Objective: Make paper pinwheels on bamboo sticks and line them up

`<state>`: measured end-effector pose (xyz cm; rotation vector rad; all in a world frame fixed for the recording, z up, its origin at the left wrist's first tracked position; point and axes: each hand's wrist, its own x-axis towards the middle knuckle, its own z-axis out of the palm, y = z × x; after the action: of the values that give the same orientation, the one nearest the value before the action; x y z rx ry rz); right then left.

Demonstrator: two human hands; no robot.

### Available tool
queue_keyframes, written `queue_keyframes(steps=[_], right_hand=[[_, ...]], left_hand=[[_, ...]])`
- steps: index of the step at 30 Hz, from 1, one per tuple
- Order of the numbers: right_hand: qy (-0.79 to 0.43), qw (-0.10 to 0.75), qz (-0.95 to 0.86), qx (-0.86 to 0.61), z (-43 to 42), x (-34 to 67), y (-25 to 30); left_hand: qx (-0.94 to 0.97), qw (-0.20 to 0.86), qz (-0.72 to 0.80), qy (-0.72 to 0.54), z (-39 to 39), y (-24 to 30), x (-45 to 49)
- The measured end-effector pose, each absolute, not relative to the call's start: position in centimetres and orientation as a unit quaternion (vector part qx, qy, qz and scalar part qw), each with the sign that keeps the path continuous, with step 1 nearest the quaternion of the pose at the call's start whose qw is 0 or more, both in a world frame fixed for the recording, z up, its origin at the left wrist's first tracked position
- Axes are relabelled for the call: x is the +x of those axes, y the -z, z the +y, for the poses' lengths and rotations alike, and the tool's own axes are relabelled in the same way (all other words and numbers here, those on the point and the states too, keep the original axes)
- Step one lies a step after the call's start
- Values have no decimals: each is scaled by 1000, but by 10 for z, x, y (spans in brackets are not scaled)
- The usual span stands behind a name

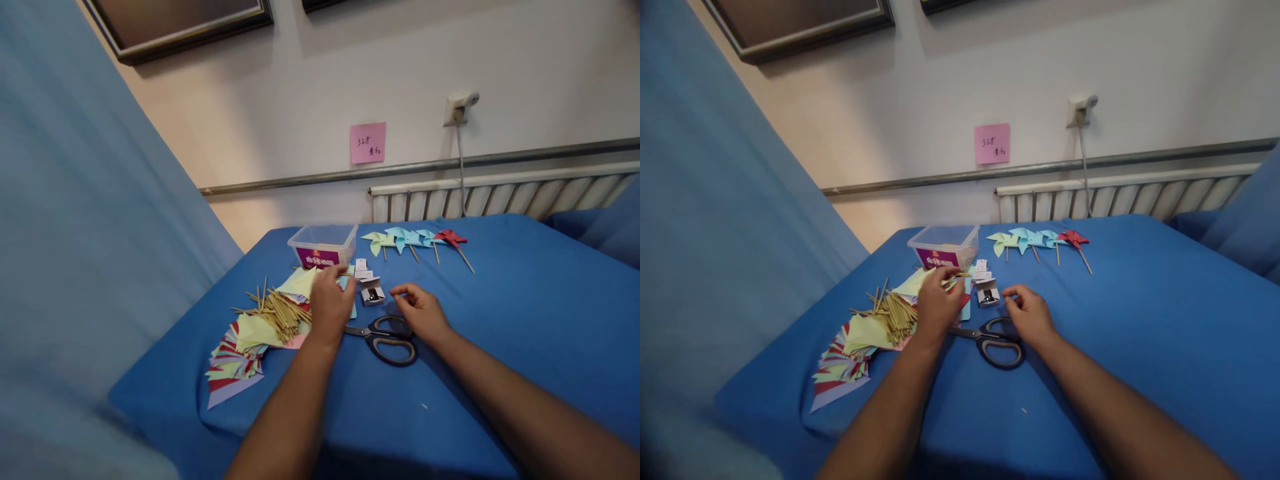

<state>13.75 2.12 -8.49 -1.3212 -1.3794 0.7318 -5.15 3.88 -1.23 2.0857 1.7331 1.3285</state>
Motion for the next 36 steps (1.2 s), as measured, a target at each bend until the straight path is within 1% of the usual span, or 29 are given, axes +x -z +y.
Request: queue_keyframes(steps=[1, 2, 3, 6, 9, 11, 17, 24, 31, 36], right_hand=[[-320, 521, -560, -559, 25, 142, 88], [-331, 524, -548, -562, 28, 144, 90], [-339, 529, -538, -562, 30, 146, 92], [-363, 539, -521, -553, 33, 144, 92], [-386, 537, -519, -541, 32, 136, 93], [-395, 533, -524, -534, 31, 131, 94], [-419, 527, -535, -510, 27, 122, 99], [-435, 527, -540, -491, 29, 124, 101], [-437, 522, -541, -494, 30, 123, 98], [-438, 525, -540, -491, 30, 122, 98]], left_hand=[[681, 2, 602, -417, 42, 8, -61], [664, -35, 638, -388, 45, 5, -70], [647, -49, 676, -350, 48, 3, -78], [640, -35, 733, -228, 57, 3, -93], [652, -12, 740, -167, 62, 6, -97], [642, -8, 749, -165, 63, 6, -98], [620, -21, 755, -214, 65, 5, -102], [620, 33, 763, -178, 72, 9, -108], [602, -13, 769, -215, 72, 8, -112], [592, -1, 769, -241, 72, 8, -111]])
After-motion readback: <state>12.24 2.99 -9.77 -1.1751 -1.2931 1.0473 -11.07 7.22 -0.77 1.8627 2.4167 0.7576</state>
